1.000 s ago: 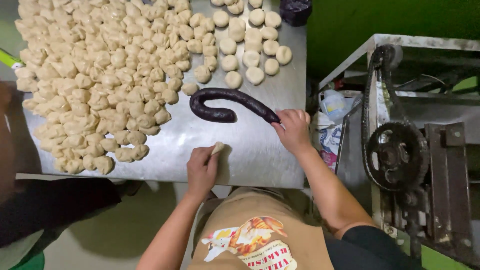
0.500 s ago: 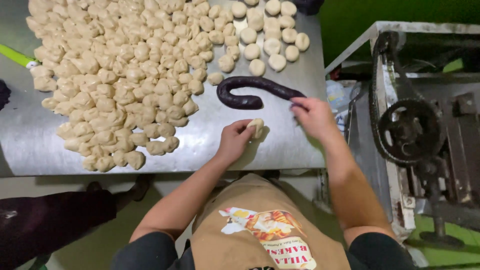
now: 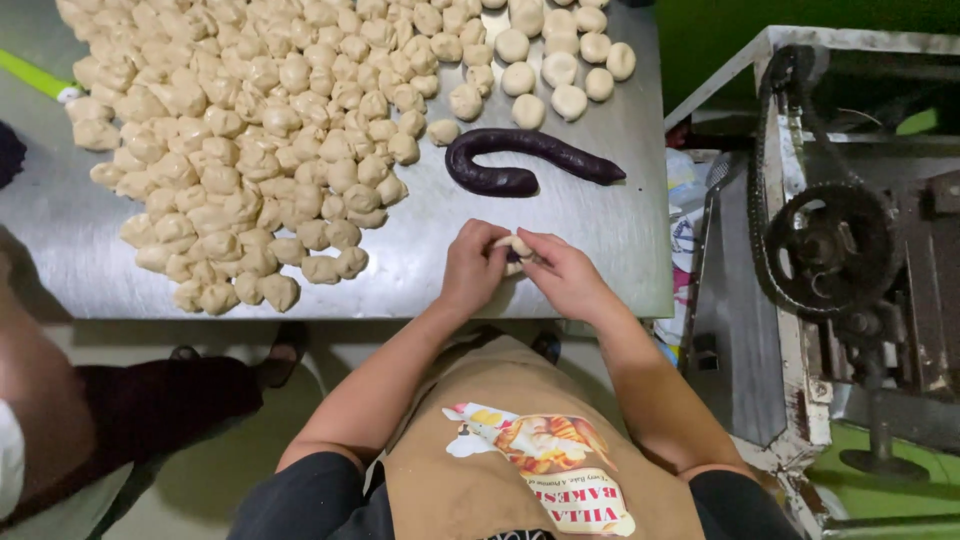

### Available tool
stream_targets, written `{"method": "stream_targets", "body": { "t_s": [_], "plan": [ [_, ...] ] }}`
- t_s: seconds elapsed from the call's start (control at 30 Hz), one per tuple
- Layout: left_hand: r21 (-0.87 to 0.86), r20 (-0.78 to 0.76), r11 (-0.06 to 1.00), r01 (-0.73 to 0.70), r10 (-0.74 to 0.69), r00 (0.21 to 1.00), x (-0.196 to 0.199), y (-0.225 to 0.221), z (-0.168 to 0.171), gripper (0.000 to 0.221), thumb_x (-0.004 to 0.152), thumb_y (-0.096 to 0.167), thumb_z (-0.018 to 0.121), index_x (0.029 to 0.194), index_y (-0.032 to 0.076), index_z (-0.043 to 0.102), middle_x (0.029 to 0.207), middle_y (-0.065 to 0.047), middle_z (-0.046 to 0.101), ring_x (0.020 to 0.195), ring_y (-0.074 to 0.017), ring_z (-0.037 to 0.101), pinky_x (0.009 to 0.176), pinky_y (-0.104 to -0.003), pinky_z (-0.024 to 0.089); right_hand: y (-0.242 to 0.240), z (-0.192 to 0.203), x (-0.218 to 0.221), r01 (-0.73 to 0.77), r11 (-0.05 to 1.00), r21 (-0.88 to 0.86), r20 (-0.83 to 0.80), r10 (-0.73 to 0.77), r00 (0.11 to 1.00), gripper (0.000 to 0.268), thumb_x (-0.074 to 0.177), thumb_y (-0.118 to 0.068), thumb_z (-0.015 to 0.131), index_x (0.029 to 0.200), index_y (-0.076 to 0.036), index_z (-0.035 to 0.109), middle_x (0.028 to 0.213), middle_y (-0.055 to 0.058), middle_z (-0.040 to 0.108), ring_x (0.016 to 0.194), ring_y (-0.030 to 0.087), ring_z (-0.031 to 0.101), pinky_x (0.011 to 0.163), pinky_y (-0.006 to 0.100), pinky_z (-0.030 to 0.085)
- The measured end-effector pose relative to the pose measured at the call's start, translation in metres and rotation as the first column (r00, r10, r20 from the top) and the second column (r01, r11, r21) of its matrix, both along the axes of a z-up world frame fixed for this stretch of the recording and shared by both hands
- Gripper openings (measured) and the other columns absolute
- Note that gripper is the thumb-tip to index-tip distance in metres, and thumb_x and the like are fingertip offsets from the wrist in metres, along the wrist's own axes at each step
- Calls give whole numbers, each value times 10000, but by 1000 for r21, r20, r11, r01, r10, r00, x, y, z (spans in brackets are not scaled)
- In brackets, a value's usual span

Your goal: Filling small portions of dough with ube paste and rolling them into balls on a production table.

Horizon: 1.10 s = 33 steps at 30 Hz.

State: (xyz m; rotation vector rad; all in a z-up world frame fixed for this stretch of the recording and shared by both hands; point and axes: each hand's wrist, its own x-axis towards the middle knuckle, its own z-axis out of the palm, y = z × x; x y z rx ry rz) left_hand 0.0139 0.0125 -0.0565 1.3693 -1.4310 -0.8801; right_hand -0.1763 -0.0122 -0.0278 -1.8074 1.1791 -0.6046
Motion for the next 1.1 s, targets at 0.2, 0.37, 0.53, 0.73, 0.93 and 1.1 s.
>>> {"method": "stream_targets", "body": {
  "t_s": [0.2, 0.37, 0.53, 0.73, 0.93, 1.1],
  "plan": [
    [190, 4, 982, -2, 1, 1000, -17, 21, 18, 354, 847, 25, 729, 1201, 39, 719, 1110, -156, 627, 995, -352, 679, 878, -435, 588, -10, -23, -14, 70, 995, -76, -85, -77, 993, 222, 888, -165, 764, 1106, -147, 805, 1008, 73, 702, 884, 250, 711, 771, 341, 586],
    [165, 146, 970, -177, 154, 977, -29, 27, 5, 130, 888, 61, 756, 1002, 0, 771, 1027, -143, 613, 941, -355, 700, 815, -421, 594, -7, -30, -19, -262, 956, -134, -14, 262, 965, 650, 793, -110, 833, 1386, 31, 606, 1311, 224, 594, 1153, 416, 655, 918, 437, 599],
    [257, 225, 943, -212, 155, 962, -28, 30, 31, 122, 895, 122, 778, 974, 31, 798, 1033, -93, 669, 910, -313, 732, 796, -388, 612, -26, -22, -10, -289, 921, -261, -43, 288, 957, 138, 973, -180, 719, 1061, -92, 777, 1022, 74, 648, 899, 294, 725, 788, 340, 598],
    [129, 525, 983, -132, 46, 850, -25, 39, 22, 218, 958, 107, 648, 1128, 78, 781, 1109, -108, 615, 843, -409, 718, 741, -459, 603, -19, 16, 2, -389, 897, -209, -330, 310, 892, 215, 984, -180, 654, 1115, -26, 728, 1058, 141, 640, 928, 362, 718, 814, 418, 592],
    [75, 433, 990, -117, 73, 898, 2, 22, -54, 216, 956, 284, 719, 1014, 88, 790, 898, -93, 641, 840, -357, 707, 771, -438, 565, -29, -33, -5, -234, 966, -114, -249, 200, 948, 239, 987, -309, 705, 1149, -141, 755, 961, 61, 685, 900, 287, 735, 771, 387, 592],
    [106, 584, 993, 58, -110, 805, 11, 9, -8, 127, 917, 251, 680, 936, 172, 778, 960, -29, 638, 881, -272, 664, 745, -394, 570, -15, -7, 13, -437, 862, -257, -576, 227, 786, 225, 969, -290, 651, 1055, -117, 768, 961, 98, 649, 908, 361, 686, 771, 458, 576]
  ]
}}
